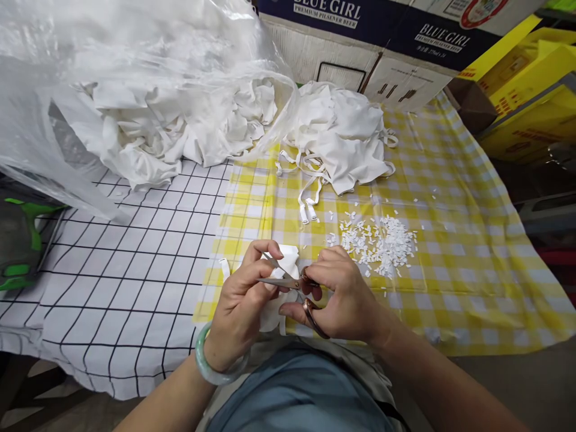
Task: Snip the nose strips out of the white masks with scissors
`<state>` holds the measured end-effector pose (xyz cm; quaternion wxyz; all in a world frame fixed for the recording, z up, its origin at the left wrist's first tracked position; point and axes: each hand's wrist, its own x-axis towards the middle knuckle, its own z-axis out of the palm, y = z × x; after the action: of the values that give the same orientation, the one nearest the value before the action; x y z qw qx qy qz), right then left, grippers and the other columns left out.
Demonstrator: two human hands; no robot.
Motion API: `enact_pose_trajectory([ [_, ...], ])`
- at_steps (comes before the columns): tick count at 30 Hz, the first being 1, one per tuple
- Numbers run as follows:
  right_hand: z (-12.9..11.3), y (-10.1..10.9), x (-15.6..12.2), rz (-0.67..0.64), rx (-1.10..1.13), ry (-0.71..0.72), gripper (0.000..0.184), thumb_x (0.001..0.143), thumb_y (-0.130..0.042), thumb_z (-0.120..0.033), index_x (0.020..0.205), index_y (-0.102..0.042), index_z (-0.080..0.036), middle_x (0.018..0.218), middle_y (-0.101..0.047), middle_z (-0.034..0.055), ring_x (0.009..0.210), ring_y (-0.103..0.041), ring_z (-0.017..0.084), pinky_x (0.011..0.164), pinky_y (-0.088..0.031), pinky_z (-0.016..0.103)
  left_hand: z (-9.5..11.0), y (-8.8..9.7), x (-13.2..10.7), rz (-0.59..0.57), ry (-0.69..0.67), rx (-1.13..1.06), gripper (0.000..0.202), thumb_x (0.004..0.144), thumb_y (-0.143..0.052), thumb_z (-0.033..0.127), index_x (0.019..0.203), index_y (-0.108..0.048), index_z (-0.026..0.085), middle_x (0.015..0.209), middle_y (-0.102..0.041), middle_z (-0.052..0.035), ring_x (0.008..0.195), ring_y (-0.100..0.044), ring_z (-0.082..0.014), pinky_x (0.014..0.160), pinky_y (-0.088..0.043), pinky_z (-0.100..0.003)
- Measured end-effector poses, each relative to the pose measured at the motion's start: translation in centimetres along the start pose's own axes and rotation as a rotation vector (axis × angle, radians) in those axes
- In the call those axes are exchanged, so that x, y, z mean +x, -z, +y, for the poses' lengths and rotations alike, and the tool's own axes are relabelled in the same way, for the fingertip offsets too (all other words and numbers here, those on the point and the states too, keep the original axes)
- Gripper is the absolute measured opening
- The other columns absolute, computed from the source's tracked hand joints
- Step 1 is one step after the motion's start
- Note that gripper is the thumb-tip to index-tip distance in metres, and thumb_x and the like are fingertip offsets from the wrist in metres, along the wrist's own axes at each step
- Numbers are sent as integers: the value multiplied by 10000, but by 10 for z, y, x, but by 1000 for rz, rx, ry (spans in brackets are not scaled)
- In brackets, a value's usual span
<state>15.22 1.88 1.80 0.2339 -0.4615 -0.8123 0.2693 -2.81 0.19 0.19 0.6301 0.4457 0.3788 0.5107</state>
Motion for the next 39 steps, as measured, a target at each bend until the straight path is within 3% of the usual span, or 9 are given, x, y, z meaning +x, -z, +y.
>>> enact_pose_trajectory([
  [14,15,1,-14,109,-60,11,514,802,-724,-528,508,-479,-184,480,-507,-33,540,-422,112,632,-293,286,-6,-10,7,-46,-29,30,234,942,-553,216,753,-690,204,1037,-504,-72,1096,-444,-208,880,-435,-254],
  [20,37,-5,-43,194,-165,-139,546,817,-706,-539,469,-491,-177,464,-470,-24,521,-396,106,597,-291,277,-20,-27,21,-177,119,94,278,937,-554,297,719,-671,169,1069,-463,-86,1021,-497,-220,704,-467,-256],
  [23,51,-3,-54,223,-77,-291,562,831,-676,-565,470,-473,-185,473,-450,-24,506,-399,106,551,-302,264,-22,-33,29,-217,128,159,300,930,-534,291,681,-637,161,1023,-485,-91,1001,-509,-227,732,-470,-278],
  [27,58,10,-54,270,75,-434,415,757,-736,-589,825,-602,-202,759,-637,31,714,-591,189,664,-463,296,-10,-12,30,-213,95,381,321,959,-469,288,686,-592,172,1049,-528,-97,1017,-534,-231,814,-469,-312],
  [29,50,6,-50,208,106,-342,607,693,-807,-539,1125,-552,-196,1102,-650,121,1012,-616,279,881,-498,393,-5,11,18,-162,40,620,282,969,-456,285,738,-582,186,1090,-536,-98,1080,-532,-241,898,-460,-340],
  [31,35,-10,-44,66,139,-189,734,682,-833,-413,1273,-464,-183,1318,-555,178,1223,-531,327,1030,-442,452,-5,37,-3,-79,-22,876,163,947,-502,280,831,-584,200,1161,-539,-105,1162,-513,-264,973,-442,-381],
  [33,16,-36,-38,-88,161,-71,569,717,-757,-211,1219,-492,-173,1286,-572,172,1210,-535,312,1016,-455,438,-9,58,-25,-34,-56,1004,108,897,-573,272,988,-582,214,1211,-550,-119,1176,-527,-284,983,-458,-410],
  [36,-3,-60,-15,-157,248,-37,325,656,-599,-16,916,-531,-198,964,-628,62,890,-605,211,774,-510,316,-5,66,-32,-122,4,926,272,896,-565,254,1166,-542,225,1098,-619,-99,977,-624,-238,837,-541,-353],
  [39,-3,-28,33,21,420,-53,266,677,-582,-56,874,-513,-221,865,-593,-6,755,-572,147,651,-465,240,32,39,15,-148,-42,808,122,928,-531,257,1030,-584,217,883,-633,-39,751,-611,-174,659,-531,-269],
])
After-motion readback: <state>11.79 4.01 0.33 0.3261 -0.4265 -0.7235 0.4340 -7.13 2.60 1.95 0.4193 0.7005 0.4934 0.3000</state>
